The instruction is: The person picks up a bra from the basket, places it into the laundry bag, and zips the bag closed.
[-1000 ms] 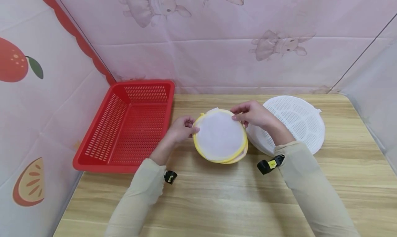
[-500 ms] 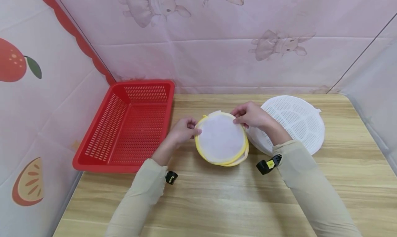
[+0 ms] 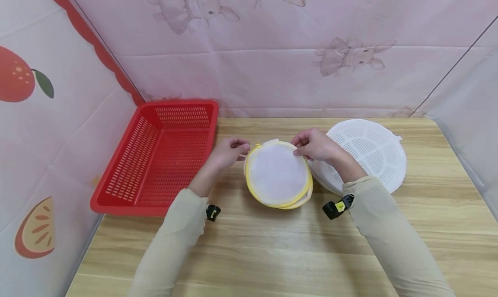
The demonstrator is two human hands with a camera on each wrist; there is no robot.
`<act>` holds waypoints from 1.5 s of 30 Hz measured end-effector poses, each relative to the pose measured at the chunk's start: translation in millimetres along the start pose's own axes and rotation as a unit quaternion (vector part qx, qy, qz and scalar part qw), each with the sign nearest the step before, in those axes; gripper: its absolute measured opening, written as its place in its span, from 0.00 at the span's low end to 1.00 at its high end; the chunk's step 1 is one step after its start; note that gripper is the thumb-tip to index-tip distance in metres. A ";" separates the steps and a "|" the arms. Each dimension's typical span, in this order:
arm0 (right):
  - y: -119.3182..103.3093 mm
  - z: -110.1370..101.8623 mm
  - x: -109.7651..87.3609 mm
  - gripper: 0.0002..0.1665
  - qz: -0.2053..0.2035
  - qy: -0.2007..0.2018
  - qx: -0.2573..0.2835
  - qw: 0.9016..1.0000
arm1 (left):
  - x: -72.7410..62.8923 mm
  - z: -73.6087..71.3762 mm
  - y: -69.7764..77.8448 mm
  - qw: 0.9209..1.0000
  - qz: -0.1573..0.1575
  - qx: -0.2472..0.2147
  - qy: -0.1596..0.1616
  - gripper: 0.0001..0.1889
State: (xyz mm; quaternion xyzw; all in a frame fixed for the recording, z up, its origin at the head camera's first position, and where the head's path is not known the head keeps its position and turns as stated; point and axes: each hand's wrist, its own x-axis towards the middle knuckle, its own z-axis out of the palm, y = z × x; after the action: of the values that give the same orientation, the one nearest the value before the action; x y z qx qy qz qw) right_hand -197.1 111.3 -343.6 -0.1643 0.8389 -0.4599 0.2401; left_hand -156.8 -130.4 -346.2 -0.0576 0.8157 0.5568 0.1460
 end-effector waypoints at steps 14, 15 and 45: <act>0.2 3.8 -2.3 0.09 -0.003 -0.008 0.006 1.000 | 21.7 4.2 -1.2 0.998 -0.042 -0.013 -0.040 0.13; -0.1 4.0 -2.4 0.09 -0.003 -0.009 0.007 1.000 | 21.7 4.0 -1.1 0.998 -0.042 -0.017 -0.044 0.13; -26.7 12.1 15.2 0.09 -0.115 -0.001 -0.153 0.981 | 8.9 9.8 17.8 0.998 -0.041 -0.039 0.002 0.09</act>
State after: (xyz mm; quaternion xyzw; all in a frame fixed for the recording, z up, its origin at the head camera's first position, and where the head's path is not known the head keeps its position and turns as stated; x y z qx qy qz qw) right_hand -201.5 81.3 -330.3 -0.2951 0.8748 -0.3501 0.1585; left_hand -168.2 -114.1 -336.3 -0.0981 0.7903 0.5819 0.1649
